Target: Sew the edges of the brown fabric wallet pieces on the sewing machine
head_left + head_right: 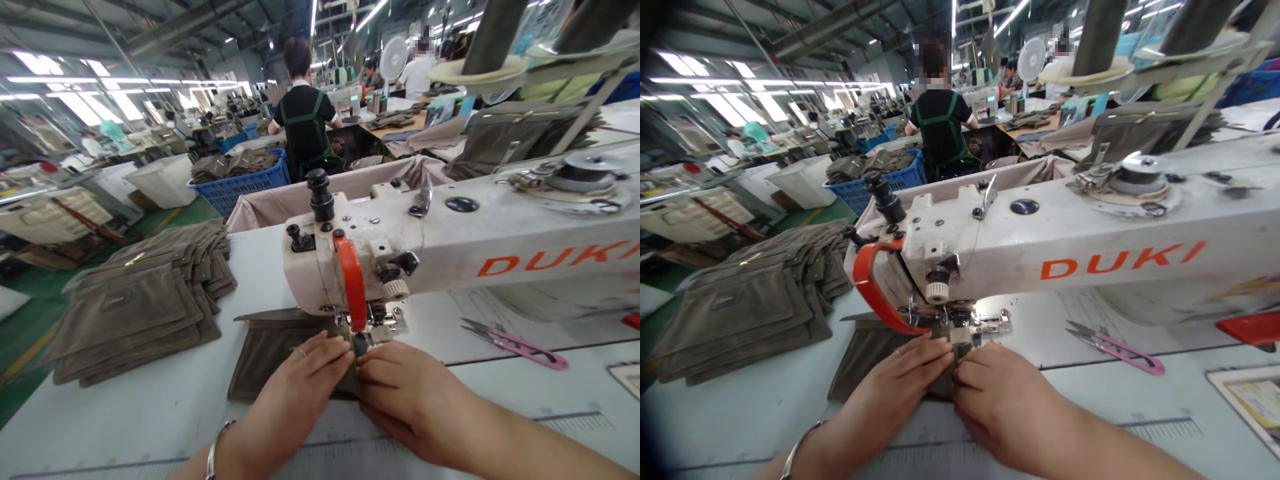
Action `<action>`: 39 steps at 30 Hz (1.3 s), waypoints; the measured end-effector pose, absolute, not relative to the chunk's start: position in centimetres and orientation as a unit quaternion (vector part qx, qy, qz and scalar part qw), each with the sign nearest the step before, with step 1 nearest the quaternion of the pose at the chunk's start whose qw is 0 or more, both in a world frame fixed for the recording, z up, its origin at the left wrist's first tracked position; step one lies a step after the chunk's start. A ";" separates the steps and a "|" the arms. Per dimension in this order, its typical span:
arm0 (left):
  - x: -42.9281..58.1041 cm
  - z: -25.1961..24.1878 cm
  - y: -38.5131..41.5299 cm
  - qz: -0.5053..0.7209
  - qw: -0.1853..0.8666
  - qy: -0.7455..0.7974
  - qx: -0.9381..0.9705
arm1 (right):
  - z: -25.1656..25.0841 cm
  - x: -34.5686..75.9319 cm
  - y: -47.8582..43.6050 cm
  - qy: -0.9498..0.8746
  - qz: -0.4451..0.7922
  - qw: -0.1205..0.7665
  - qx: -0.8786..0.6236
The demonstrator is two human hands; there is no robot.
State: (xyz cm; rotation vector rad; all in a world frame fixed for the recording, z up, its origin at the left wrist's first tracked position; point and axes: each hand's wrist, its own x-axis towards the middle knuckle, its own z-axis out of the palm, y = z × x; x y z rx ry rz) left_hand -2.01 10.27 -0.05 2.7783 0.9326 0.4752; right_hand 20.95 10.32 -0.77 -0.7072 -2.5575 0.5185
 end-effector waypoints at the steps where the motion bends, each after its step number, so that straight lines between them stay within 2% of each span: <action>1: -1.9 -0.2 10.2 0.134 0.078 0.308 0.939 | -0.9 20.9 10.2 -0.924 0.188 0.212 -0.258; 8: -1.7 -0.9 11.1 0.082 0.072 0.309 0.945 | -1.0 20.4 10.5 -0.920 0.191 0.215 -0.267; 16: -1.4 -0.9 12.3 0.155 0.022 0.316 0.936 | -1.2 20.3 10.9 -0.920 0.166 0.227 -0.274; 25: -1.7 0.0 11.1 0.181 0.063 0.297 0.935 | -0.7 21.9 11.4 -0.919 0.191 0.236 -0.253; 29: -1.4 -0.5 11.3 0.185 0.053 0.314 0.930 | -0.5 21.8 11.5 -0.920 0.184 0.216 -0.269; 34: -0.9 -0.3 11.4 0.250 0.026 0.322 0.913 | -0.5 21.8 11.6 -0.911 0.195 0.231 -0.280; 39: -0.7 -0.1 11.1 0.266 0.049 0.329 0.905 | -0.6 21.4 11.7 -0.915 0.182 0.223 -0.281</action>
